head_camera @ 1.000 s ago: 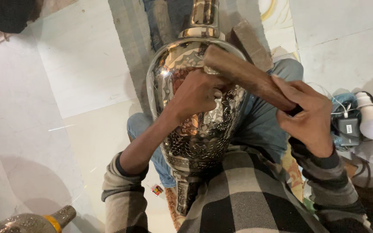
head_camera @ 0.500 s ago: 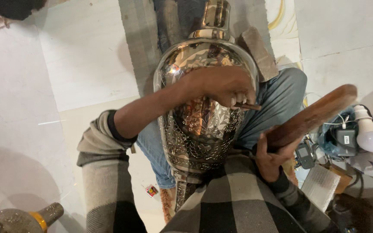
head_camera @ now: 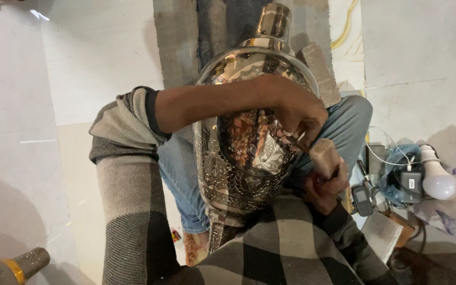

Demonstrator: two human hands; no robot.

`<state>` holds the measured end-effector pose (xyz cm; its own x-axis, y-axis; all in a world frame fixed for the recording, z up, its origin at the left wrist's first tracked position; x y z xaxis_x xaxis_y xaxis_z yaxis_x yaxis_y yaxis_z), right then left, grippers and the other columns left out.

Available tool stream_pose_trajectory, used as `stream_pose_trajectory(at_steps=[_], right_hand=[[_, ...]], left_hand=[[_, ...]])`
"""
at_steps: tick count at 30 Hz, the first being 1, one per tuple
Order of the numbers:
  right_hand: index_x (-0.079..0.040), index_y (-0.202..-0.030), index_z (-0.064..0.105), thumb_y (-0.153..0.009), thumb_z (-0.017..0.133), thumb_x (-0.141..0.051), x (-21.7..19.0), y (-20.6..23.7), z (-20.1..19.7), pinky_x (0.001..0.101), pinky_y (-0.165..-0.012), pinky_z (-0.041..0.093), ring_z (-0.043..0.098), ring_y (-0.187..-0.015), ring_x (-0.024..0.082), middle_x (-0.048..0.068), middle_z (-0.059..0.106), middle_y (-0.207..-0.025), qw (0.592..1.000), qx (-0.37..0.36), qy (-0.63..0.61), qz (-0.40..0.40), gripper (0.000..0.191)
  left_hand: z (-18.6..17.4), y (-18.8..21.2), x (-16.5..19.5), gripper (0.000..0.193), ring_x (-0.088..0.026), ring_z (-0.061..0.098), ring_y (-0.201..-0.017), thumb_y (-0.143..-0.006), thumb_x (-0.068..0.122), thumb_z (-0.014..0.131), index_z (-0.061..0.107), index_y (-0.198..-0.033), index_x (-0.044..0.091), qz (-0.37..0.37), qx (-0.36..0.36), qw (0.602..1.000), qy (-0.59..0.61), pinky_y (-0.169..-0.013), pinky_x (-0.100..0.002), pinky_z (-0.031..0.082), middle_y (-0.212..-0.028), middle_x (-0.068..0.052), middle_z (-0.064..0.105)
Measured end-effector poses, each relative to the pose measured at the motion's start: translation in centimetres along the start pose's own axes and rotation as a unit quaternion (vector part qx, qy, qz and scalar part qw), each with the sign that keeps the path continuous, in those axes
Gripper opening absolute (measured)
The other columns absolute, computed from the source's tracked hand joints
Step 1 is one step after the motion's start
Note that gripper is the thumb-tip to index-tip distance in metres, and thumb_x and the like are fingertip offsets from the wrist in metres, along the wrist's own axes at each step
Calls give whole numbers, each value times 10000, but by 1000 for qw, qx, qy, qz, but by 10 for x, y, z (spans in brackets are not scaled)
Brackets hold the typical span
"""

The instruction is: The person sits on the floor with a large engraved brass vase held between their legs and decorates its surface by hand. They position a small chisel-like punch against the floral pattern with one hand and strike it with a wooden mallet held in the other hand, working across different areas of the vase body.

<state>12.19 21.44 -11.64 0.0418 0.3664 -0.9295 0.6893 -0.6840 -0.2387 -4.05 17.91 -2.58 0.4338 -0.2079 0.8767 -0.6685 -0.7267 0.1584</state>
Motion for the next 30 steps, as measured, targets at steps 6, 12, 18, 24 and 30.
stream_pose_trajectory(at_steps=[6, 12, 18, 24, 30], right_hand=[[55, -1060, 409, -1022, 613, -135, -75, -1, 9, 481, -673, 474, 565, -764, 383, 212, 517, -920, 940, 41, 152, -303, 281], [-16, -1108, 505, -957, 715, -262, 22, -3, 29, 429, -430, 469, 568, -502, 311, 194, 566, -836, 834, -92, -493, 232, 357], [-47, -1241, 513, -902, 754, -183, 15, 0, 14, 358, -711, 449, 547, -785, 242, 112, 528, -948, 979, -63, -180, 74, 437], [-19, -1274, 511, -811, 745, -129, -24, -13, 12, 370, -808, 483, 567, -909, 256, 117, 560, -1032, 986, -79, 139, -57, 530], [-8, -1327, 442, -885, 720, -57, -17, 2, 6, 343, -887, 494, 573, -1015, 204, 102, 573, -1144, 1000, -14, -16, -13, 525]], left_hand=[[7, -2, -7, 335, -89, 692, -613, -721, -52, 641, 819, -956, 105, -85, -64, 994, 34, -545, -293, 514, -742, -10, 766], [0, 5, 1, 297, -101, 694, -609, -738, -32, 659, 826, -931, 121, -89, -37, 995, 6, -556, -311, 499, -723, -9, 764], [-3, 9, 3, 272, -86, 706, -623, -723, 37, 716, 834, -910, 196, -74, -13, 996, -50, -551, -333, 496, -731, 22, 771], [-8, 12, -7, 377, -108, 717, -626, -682, 1, 684, 829, -969, 198, -39, 40, 997, -52, -513, -341, 480, -741, -1, 765], [-28, 31, -13, 382, -135, 744, -699, -672, -70, 680, 790, -1012, 65, 26, 198, 980, 10, -550, -309, 517, -808, -64, 776]])
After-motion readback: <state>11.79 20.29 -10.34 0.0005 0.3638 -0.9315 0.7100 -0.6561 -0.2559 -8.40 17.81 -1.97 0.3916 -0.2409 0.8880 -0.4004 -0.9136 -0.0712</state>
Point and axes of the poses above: each hand's wrist, its own y-axis away from the middle knuckle, its own z-axis out of the palm, x = y × z, the point moved 9 cm from there along -y, towards the middle knuckle
